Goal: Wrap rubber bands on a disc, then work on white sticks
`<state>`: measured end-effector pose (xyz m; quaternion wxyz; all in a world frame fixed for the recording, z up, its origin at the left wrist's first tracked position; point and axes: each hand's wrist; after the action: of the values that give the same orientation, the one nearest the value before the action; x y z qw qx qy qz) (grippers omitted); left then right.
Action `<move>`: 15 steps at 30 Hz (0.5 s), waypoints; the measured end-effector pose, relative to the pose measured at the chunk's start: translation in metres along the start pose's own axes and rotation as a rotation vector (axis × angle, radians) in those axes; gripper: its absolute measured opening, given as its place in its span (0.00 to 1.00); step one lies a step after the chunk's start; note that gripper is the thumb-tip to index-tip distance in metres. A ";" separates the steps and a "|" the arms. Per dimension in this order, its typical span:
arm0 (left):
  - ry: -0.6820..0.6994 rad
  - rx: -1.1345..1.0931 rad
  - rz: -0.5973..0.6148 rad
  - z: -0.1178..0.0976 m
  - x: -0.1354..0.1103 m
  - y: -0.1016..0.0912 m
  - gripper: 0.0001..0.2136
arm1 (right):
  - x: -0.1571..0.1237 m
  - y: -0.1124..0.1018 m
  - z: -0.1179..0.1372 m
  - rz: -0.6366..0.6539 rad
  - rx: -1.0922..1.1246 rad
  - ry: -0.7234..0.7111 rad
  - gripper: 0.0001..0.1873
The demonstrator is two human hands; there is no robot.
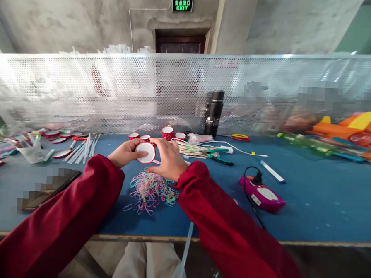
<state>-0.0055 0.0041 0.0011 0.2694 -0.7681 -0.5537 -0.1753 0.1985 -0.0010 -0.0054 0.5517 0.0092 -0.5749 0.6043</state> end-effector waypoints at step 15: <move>-0.025 0.019 0.038 0.002 -0.003 0.004 0.21 | 0.001 0.002 0.000 -0.050 0.000 -0.002 0.43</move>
<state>-0.0031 0.0020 -0.0027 0.2730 -0.7781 -0.5439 -0.1555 0.1968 -0.0001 -0.0057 0.5660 0.0243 -0.5750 0.5903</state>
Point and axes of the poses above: each hand's wrist, its own x-axis towards the middle knuckle, its own y-axis out of the palm, z = x × y, and after that the axes turned 15 degrees about y, right-handed
